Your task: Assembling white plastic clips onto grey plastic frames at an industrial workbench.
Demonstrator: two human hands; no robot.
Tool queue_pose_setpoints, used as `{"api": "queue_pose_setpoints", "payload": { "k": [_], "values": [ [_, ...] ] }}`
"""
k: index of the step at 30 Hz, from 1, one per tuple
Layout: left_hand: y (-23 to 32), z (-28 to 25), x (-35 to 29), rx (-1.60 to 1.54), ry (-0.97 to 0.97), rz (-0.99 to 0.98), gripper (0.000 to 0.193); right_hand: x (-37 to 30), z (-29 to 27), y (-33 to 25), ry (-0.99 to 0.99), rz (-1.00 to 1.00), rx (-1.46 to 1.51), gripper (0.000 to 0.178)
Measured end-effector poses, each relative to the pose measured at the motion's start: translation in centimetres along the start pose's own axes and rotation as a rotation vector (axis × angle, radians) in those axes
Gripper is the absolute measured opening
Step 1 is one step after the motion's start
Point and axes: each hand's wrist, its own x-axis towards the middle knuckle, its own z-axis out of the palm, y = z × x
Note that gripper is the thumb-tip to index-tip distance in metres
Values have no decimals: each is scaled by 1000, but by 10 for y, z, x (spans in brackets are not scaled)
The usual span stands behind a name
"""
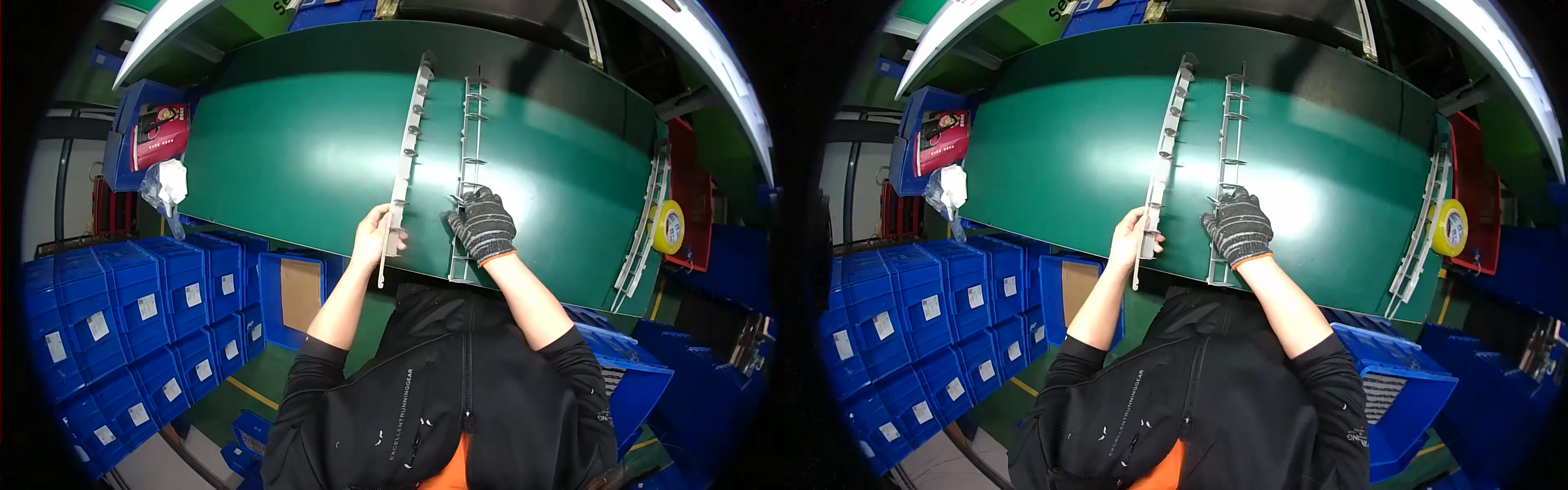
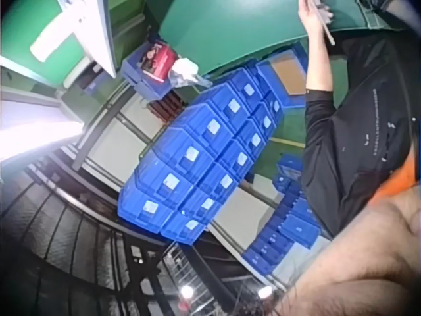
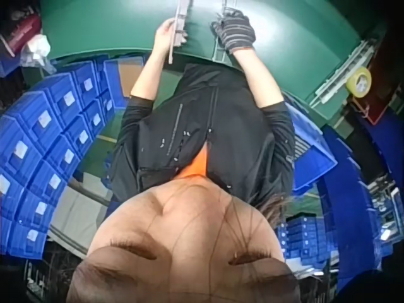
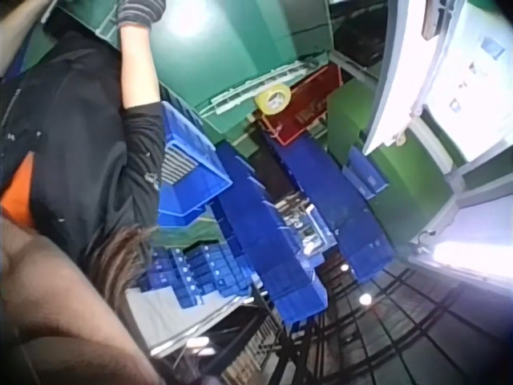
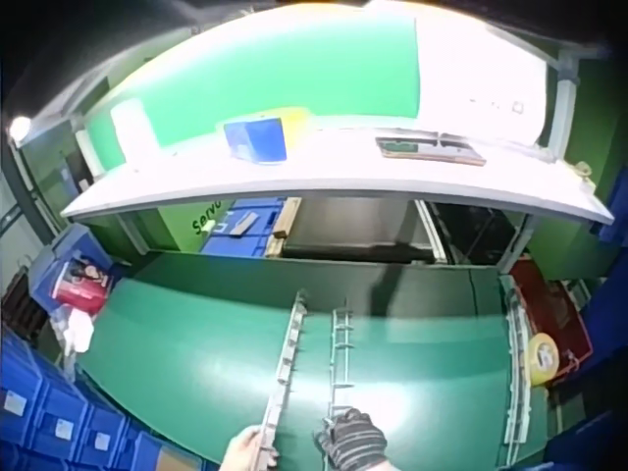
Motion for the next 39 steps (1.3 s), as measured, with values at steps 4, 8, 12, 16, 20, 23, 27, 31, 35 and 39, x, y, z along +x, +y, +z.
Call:
{"api": "queue_pose_setpoints", "payload": {
  "k": [4,8,12,16,20,23,27,31,35,39],
  "values": [
    [15,-4,2,669,-52,-17,32,0,4,8,-55,28,-50,36],
    [59,-16,13,723,104,205,33,-31,-15,24,221,-227,77,26],
    [117,11,21,60,221,440,35,-72,-59,15,287,-528,195,18],
    [158,32,9,-350,158,557,23,-93,-66,1,234,-709,153,20],
    [210,51,-38,-412,245,752,24,-99,-77,-2,331,-719,346,19],
    [248,53,-95,-358,60,1103,22,-91,-74,15,778,-489,888,18],
    [237,95,-129,176,243,937,18,-99,-91,33,183,-8,1560,35],
    [174,112,-104,381,-25,434,20,-98,-88,21,172,-354,1239,26],
    [127,114,-97,228,-108,161,20,-103,-93,10,299,-403,832,17],
    [116,113,-97,175,-124,119,22,-109,-91,6,155,-310,907,19]
  ]
}}
